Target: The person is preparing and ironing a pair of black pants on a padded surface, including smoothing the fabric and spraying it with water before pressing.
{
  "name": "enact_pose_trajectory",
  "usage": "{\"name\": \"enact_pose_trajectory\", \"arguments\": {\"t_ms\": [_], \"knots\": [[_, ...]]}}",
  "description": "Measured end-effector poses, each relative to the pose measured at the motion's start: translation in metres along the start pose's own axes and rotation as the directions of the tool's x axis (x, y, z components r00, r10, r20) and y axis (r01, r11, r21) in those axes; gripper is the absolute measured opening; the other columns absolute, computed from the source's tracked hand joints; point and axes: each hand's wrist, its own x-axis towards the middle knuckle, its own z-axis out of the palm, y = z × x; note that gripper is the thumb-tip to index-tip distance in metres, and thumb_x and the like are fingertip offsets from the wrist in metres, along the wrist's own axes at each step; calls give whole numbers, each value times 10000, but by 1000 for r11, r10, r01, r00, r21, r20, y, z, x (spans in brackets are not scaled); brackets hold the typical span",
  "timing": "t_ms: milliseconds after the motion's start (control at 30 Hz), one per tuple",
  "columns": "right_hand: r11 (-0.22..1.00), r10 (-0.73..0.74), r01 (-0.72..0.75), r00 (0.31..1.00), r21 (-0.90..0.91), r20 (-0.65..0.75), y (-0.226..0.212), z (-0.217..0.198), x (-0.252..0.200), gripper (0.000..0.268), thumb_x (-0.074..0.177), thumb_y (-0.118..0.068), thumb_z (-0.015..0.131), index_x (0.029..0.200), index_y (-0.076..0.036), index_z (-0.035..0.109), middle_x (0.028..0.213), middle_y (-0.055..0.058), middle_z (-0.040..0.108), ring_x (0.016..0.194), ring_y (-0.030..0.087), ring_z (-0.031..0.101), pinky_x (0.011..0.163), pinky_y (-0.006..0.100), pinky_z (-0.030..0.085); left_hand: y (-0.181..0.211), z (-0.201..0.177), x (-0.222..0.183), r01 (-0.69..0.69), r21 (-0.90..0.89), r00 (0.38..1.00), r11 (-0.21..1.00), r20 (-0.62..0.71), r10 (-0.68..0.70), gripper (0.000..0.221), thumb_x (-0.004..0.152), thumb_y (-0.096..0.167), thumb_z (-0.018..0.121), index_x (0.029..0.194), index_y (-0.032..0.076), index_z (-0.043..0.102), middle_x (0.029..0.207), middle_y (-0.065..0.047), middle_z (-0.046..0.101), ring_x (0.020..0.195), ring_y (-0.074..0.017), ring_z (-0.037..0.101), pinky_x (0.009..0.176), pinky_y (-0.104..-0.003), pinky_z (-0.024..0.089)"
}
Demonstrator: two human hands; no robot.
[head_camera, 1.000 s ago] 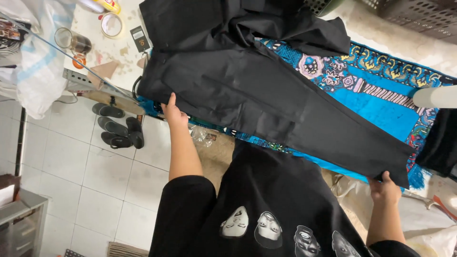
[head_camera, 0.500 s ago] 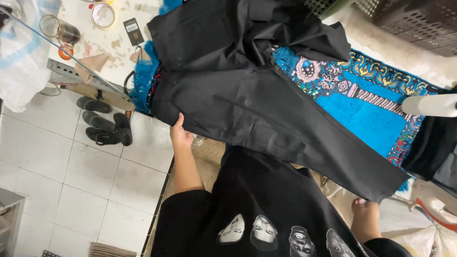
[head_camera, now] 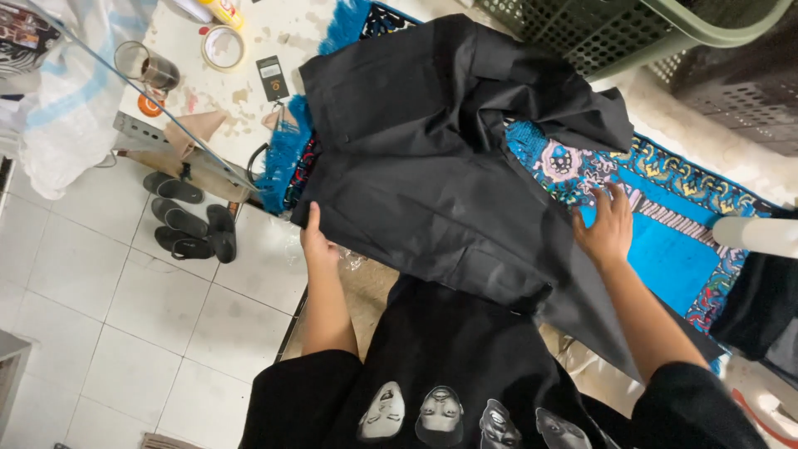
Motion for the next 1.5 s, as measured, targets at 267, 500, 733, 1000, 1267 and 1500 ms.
{"name": "enact_pose_trajectory", "arguments": {"t_ms": [267,500,733,1000,1267,1500], "knots": [[971,156,-78,925,-227,347,-29,23,167,1128,769,-374,789,1649,-80,146,1684,120,326,1539,229,293,1191,684,9,4,13,11,-8,150,989,989,-147,30,568,769,91,819,1305,65,635,1354,-184,672,1209,-399,662,1001,-558,580],[710,-116,-83,966,-700,-232,57,-34,80,286,879,-305,673,1155,-378,689,865,-83,618,625,199,617,384,354,349,-3,-13,24,-171,249,965,953,-152,213,495,773,-29,779,1256,33,693,1283,-159,715,1160,-306,691,997,-410,587],[532,843,-423,346,-733,412,24,-58,57,691,818,-296,736,1452,-77,569,1442,235,642,1305,436,609,985,573,521,32,23,0,25,262,982,965,-185,25,524,819,118,766,1327,72,647,1348,-145,686,1224,-310,666,1011,-404,566],[930,-302,266,946,253,118,-211,76,230,479,995,-166,741,1426,4,620,1169,295,655,1121,515,622,963,599,483,7,-8,42,-122,448,974,886,-119,194,633,821,212,932,1317,-29,621,1313,-276,636,1284,-355,597,1025,-444,499],[935,-354,352,917,46,186,-294,223,323,174,980,-278,700,1059,-153,608,1048,101,687,936,400,666,636,546,484,-2,-22,67,-24,500,971,866,-193,138,483,887,245,740,1317,44,651,1280,-139,712,1170,-313,685,991,-423,573],[986,-140,134,988,-96,-58,-245,279,401,193,851,-36,515,923,-214,495,684,75,616,507,399,490,407,512,285,-17,-23,84,-177,633,934,754,-134,332,514,929,379,660,1309,33,632,1301,-166,695,1196,-338,669,1007,-448,531]]}}
